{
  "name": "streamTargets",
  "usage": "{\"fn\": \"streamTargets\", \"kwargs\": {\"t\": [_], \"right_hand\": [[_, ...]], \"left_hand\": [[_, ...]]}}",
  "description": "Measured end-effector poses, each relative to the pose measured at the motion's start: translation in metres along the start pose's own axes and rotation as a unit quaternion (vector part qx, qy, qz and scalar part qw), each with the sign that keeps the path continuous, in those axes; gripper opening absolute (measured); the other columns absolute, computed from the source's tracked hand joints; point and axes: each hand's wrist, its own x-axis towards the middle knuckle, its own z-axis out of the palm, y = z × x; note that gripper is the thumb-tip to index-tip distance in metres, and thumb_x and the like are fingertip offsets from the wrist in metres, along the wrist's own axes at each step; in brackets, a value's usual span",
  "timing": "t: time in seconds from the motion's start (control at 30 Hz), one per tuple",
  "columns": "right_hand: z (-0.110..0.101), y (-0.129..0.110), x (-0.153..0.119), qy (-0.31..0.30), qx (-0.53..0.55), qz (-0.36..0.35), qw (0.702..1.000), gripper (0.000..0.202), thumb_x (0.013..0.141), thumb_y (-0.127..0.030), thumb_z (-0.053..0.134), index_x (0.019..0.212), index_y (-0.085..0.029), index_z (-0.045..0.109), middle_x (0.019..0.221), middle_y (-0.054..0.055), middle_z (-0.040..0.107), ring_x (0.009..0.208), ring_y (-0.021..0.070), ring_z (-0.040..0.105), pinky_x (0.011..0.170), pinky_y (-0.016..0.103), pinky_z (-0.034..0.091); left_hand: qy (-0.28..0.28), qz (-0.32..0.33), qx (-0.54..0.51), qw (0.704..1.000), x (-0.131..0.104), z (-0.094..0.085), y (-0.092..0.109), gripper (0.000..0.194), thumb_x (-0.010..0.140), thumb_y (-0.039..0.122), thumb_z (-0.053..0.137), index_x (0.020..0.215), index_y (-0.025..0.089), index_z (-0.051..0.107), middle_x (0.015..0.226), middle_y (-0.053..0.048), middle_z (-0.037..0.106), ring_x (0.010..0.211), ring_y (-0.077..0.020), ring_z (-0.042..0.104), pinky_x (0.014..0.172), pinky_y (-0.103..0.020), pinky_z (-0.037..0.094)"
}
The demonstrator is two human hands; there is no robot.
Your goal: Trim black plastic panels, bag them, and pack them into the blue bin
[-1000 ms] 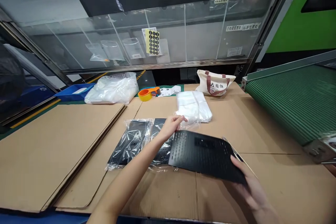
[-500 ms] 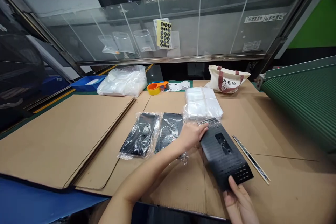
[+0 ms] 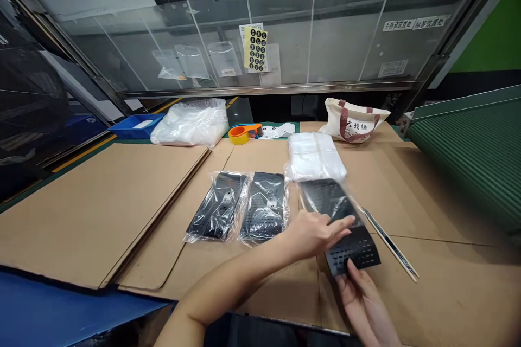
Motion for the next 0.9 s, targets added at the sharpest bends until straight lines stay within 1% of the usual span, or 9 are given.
{"fn": "streamTargets", "kwargs": {"t": [0.17,0.3,0.4,0.5,0.57,0.63,0.7,0.8,0.9], "right_hand": [[-0.004,0.01,0.005,-0.022,-0.027,-0.069,0.997,0.026,0.054,-0.035,0.089,0.067,-0.021,0.071,0.07,-0.001,0.069,0.064,0.0132,0.067,0.063,0.021,0.059],[-0.008,0.013,0.01,-0.033,-0.03,-0.148,0.988,0.025,0.057,-0.047,0.085,0.066,-0.029,0.071,0.06,-0.002,0.063,0.059,0.0138,0.067,0.057,0.019,0.059],[-0.005,0.008,0.008,-0.003,-0.004,-0.133,0.991,0.022,0.058,-0.045,0.085,0.071,-0.032,0.072,0.066,-0.003,0.068,0.063,0.0132,0.068,0.058,0.018,0.058],[0.002,-0.001,0.004,-0.001,0.007,-0.114,0.994,0.028,0.057,-0.047,0.085,0.072,-0.027,0.072,0.076,0.001,0.072,0.074,0.0181,0.07,0.072,0.028,0.06],[0.005,-0.007,0.003,0.008,-0.031,-0.14,0.99,0.034,0.061,-0.05,0.082,0.082,-0.024,0.074,0.088,0.004,0.074,0.087,0.0221,0.07,0.087,0.038,0.056],[0.005,-0.013,0.003,0.02,-0.114,-0.207,0.971,0.036,0.064,-0.047,0.08,0.091,-0.023,0.075,0.097,0.007,0.074,0.097,0.0249,0.068,0.096,0.043,0.05],[0.002,-0.02,0.004,-0.006,-0.229,-0.296,0.927,0.031,0.07,-0.039,0.076,0.098,-0.026,0.075,0.107,0.007,0.073,0.109,0.0271,0.064,0.103,0.046,0.045],[-0.002,-0.031,0.006,-0.115,-0.385,-0.443,0.801,0.034,0.081,-0.022,0.061,0.111,-0.033,0.071,0.128,0.003,0.063,0.127,0.0271,0.052,0.111,0.05,0.035],[-0.001,-0.039,0.01,-0.227,-0.492,-0.54,0.644,0.054,0.083,-0.006,0.049,0.126,-0.037,0.061,0.141,-0.001,0.051,0.135,0.0244,0.042,0.111,0.05,0.035]], "left_hand": [[0.017,0.056,0.007,0.998,-0.007,-0.001,0.032,0.036,0.098,0.036,0.04,0.124,0.023,0.062,0.051,0.003,0.051,0.04,-0.0107,0.047,0.036,-0.025,0.027],[0.041,0.099,-0.005,0.994,-0.011,-0.008,0.049,0.037,0.096,0.029,0.047,0.127,0.013,0.058,0.059,0.001,0.056,0.045,-0.0115,0.05,0.035,-0.027,0.031],[0.025,0.076,-0.033,0.996,-0.017,-0.012,0.052,0.044,0.095,0.021,0.046,0.137,0.007,0.045,0.065,-0.001,0.061,0.053,-0.014,0.056,0.04,-0.026,0.04],[-0.004,-0.007,-0.159,0.987,-0.03,-0.015,0.054,0.061,0.097,0.021,0.041,0.151,0.011,0.014,0.08,-0.006,0.068,0.066,-0.0172,0.064,0.053,-0.028,0.052],[-0.047,-0.094,-0.318,0.942,-0.038,-0.019,0.056,0.069,0.097,0.027,0.042,0.152,0.018,0.002,0.095,-0.009,0.071,0.08,-0.0186,0.068,0.069,-0.033,0.057],[-0.106,-0.194,-0.475,0.852,-0.045,-0.024,0.054,0.069,0.095,0.034,0.047,0.151,0.024,0.007,0.107,-0.011,0.07,0.092,-0.0193,0.068,0.082,-0.037,0.057],[-0.114,-0.283,-0.593,0.745,-0.047,-0.029,0.049,0.066,0.092,0.046,0.051,0.147,0.025,0.022,0.112,-0.013,0.067,0.096,-0.0207,0.067,0.08,-0.037,0.058],[-0.029,-0.357,-0.705,0.613,-0.044,-0.033,0.034,0.076,0.08,0.067,0.054,0.137,0.021,0.037,0.1,-0.014,0.067,0.081,-0.0233,0.068,0.056,-0.031,0.058],[0.045,-0.421,-0.712,0.56,-0.037,-0.031,0.02,0.066,0.074,0.071,0.058,0.115,0.019,0.051,0.062,-0.001,0.061,0.043,-0.0145,0.056,0.033,-0.023,0.043]]}}
